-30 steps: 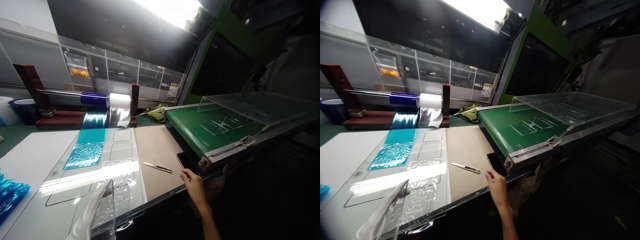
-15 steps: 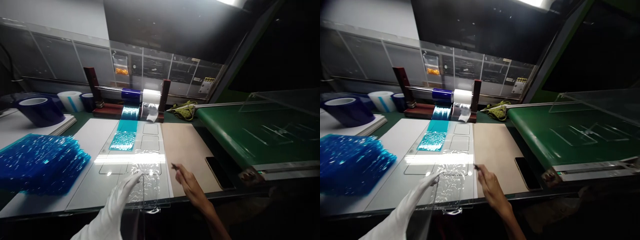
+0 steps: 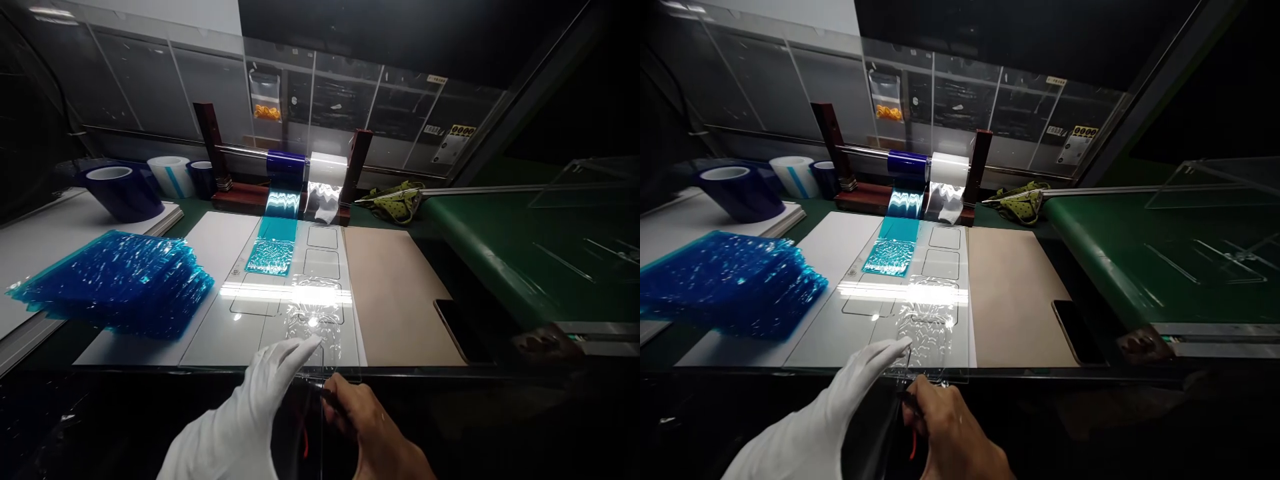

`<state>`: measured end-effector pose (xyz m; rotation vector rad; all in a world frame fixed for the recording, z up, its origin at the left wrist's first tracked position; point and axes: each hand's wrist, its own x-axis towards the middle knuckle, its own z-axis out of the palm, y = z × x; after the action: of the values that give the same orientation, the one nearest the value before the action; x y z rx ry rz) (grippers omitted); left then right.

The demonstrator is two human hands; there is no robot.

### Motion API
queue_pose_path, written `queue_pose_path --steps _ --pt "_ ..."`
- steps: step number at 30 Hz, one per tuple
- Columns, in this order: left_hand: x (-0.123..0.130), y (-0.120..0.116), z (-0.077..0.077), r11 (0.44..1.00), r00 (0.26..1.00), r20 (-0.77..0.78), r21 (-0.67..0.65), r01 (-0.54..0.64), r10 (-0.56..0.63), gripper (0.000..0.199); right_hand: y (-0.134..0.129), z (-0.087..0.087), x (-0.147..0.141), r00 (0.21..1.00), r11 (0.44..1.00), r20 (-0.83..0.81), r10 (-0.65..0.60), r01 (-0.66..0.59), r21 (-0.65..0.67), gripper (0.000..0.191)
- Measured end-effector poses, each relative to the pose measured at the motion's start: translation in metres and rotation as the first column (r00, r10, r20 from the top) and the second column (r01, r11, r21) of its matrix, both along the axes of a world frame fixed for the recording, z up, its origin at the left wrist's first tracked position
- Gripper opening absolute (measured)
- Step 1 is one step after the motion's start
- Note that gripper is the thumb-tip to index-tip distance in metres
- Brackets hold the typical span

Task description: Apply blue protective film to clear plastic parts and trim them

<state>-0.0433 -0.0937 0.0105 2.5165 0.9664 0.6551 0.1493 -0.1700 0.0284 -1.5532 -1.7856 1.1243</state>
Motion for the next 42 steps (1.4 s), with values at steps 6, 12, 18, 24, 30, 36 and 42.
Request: queue_pose_path --steps 6,12,18,24,30,36,42 --pt "0.003 -0.002 0.001 1.0 1.0 -0.006 -0.018 0.024 -0.024 0.074 -0.001 -0.001 -0.002 0.997 0.989 0.043 0.061 -0.066 0.129 0.071" --pt "0.006 -0.002 0.012 0.993 0.994 -0.066 -0.085 0.084 -0.09 0.085 0.001 -0.011 0.001 0.998 0.949 0.054 0.046 -0.06 0.309 0.07" --pt "0.01 -0.003 0.036 0.962 0.978 -0.069 -0.207 0.179 -0.197 0.093 -0.004 -0.019 0.005 0.997 0.938 0.066 0.031 -0.052 0.344 0.072" --pt "0.019 0.0 0.042 0.96 0.974 -0.122 -0.23 0.162 -0.193 0.091 -0.015 -0.035 0.005 0.998 0.921 0.059 -0.014 -0.01 0.39 0.073" --pt "0.028 -0.008 0.047 0.987 0.992 -0.125 -0.162 -0.016 -0.004 0.113 -0.009 -0.026 0.041 0.917 0.797 0.083 -0.39 0.291 0.529 0.07" --pt "0.018 -0.013 0.048 0.984 0.984 -0.136 -0.126 -0.13 0.112 0.119 0.069 -0.024 0.116 0.721 0.815 0.445 -0.531 0.289 0.503 0.047" --pt "-0.019 -0.038 0.029 0.942 0.946 -0.09 -0.106 -0.32 0.311 0.118 0.046 -0.034 0.095 0.759 0.862 0.482 -0.438 0.202 0.464 0.036"
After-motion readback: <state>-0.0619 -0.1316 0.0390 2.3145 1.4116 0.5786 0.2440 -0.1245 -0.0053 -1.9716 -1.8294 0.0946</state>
